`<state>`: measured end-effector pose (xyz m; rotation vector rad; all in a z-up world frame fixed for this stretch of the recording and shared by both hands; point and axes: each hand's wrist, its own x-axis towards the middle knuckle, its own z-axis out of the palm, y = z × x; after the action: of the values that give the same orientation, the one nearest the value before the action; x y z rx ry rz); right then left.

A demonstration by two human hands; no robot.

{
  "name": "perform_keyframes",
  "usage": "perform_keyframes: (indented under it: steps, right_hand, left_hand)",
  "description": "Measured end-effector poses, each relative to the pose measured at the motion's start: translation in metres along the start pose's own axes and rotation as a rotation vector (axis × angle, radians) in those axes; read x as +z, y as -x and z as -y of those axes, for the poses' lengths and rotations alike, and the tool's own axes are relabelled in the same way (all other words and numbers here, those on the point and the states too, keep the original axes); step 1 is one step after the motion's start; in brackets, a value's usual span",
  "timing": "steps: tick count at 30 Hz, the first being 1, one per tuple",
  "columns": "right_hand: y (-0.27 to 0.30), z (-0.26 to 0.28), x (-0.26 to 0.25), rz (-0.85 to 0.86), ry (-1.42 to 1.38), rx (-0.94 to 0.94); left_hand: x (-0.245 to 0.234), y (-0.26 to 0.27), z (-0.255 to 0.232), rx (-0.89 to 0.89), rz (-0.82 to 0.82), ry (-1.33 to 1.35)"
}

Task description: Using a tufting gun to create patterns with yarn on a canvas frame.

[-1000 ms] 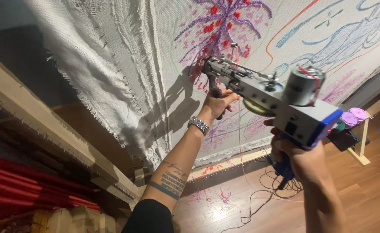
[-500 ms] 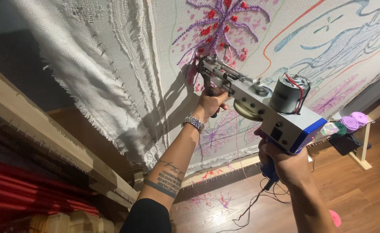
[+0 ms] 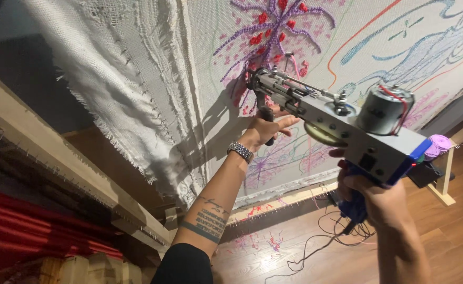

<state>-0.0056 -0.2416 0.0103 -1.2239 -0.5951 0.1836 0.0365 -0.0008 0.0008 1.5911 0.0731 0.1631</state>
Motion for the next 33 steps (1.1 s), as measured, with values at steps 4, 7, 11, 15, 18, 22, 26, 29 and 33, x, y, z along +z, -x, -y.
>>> perform_keyframes:
  steps: [4, 7, 11, 15, 18, 22, 26, 29, 33]
  right_hand:
    - [0.015, 0.017, -0.018, 0.069, -0.041, -0.002]
    - [0.024, 0.020, -0.035, 0.101, -0.066, -0.009]
    - [0.043, -0.002, -0.082, -0.046, 0.031, 0.057]
    - [0.058, -0.020, -0.114, -0.217, 0.092, 0.103]
    - [0.061, 0.000, -0.086, -0.213, 0.000, 0.043]
    - [0.061, 0.012, -0.071, -0.159, -0.013, 0.032]
    - [0.059, 0.007, -0.073, -0.085, -0.059, 0.037]
    - [0.052, 0.019, -0.052, -0.008, -0.080, 0.033]
    - [0.042, 0.025, -0.033, 0.108, -0.109, 0.021]
  left_hand:
    - [0.016, -0.005, 0.016, 0.017, 0.127, 0.064]
    - [0.027, -0.005, 0.027, 0.045, 0.190, 0.128]
    - [0.039, 0.015, 0.016, 0.152, 0.224, 0.159]
    - [0.046, 0.019, 0.011, 0.181, 0.218, 0.067]
    - [0.049, 0.023, 0.002, 0.155, 0.188, -0.079]
    - [0.048, 0.028, -0.002, 0.157, 0.158, -0.205]
    - [0.047, 0.033, 0.002, 0.093, 0.148, -0.212]
    - [0.045, 0.034, 0.008, 0.068, 0.133, -0.209]
    - [0.039, 0.025, 0.025, 0.078, 0.152, -0.100]
